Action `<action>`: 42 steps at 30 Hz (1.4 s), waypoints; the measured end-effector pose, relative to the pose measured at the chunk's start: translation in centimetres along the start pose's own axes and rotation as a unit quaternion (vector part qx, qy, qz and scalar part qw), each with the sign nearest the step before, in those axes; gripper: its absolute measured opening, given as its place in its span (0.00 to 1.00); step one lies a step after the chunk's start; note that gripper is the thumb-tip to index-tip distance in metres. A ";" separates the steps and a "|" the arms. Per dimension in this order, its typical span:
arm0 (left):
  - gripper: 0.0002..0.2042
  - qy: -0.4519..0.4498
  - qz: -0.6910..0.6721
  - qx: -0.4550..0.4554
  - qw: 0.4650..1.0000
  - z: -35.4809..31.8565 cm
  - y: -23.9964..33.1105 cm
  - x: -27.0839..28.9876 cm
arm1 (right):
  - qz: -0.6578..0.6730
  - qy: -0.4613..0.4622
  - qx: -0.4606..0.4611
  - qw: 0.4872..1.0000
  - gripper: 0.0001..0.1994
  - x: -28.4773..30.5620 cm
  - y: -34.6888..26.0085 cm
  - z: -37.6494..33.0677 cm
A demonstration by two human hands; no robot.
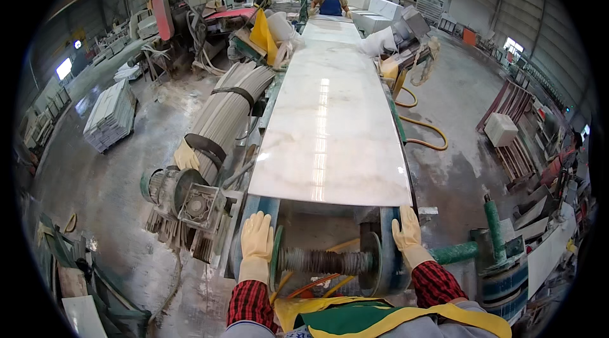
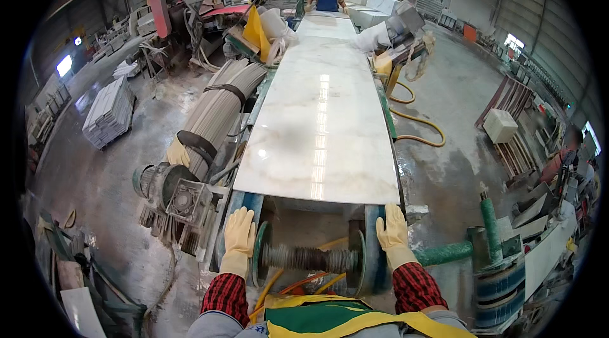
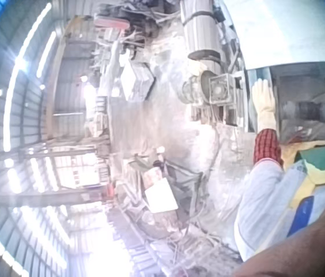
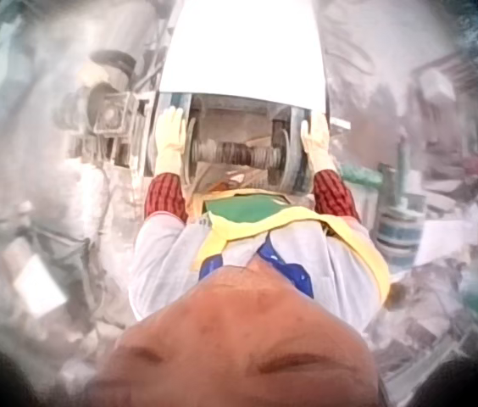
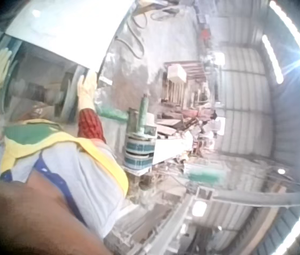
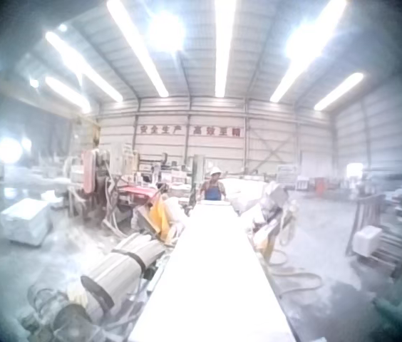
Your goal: The person repeatedly lifts large white stone slabs from a conveyor belt and places them onto a stack. The person wears gloves and handles the slabs by hand, moving them one at a time in a repetitive cycle.
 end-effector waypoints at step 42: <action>0.18 -0.054 0.056 -0.036 0.996 -1.0 1.7 0.1 | 0.057 0.071 0.096 0.991 0.20 4.4 -1.5 3.8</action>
Point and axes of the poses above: each hand's wrist, its own z-axis towards the middle knuckle, its own x-axis out of the back of the hand, y = z × x, the point moved 9 cm from there along z, towards the middle knuckle, and after that the axes turned 12 degrees about -z, right-handed, at the moved point
